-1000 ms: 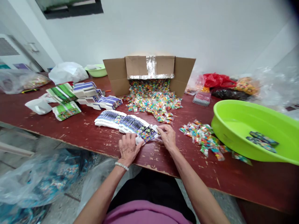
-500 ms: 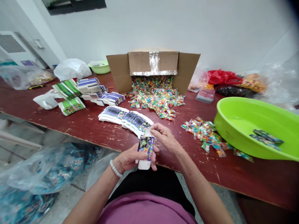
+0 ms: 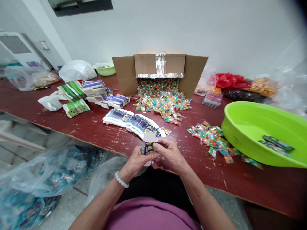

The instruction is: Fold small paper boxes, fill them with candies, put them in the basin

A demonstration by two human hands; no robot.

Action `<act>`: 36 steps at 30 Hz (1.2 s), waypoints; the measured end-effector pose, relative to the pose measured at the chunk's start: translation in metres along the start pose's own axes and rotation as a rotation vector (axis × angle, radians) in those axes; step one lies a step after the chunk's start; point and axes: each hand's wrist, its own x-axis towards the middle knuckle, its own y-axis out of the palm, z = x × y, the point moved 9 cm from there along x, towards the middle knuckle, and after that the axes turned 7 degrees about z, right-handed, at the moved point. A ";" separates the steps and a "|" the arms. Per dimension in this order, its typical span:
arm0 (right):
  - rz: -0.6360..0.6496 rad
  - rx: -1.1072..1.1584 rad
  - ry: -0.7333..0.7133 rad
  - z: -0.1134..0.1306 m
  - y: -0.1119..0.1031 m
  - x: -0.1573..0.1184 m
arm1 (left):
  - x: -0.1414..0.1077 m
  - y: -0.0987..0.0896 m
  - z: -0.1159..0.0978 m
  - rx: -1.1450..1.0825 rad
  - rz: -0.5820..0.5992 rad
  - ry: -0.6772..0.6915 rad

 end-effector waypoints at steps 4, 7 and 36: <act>-0.247 -0.375 -0.172 0.023 -0.019 -0.007 | 0.001 -0.007 -0.002 0.091 -0.074 0.033; -0.265 -0.440 -0.154 0.024 -0.025 -0.007 | -0.003 -0.010 -0.011 0.055 -0.097 0.117; -0.175 -0.140 -0.190 0.008 -0.028 -0.001 | -0.018 -0.008 0.004 -0.186 -0.140 0.023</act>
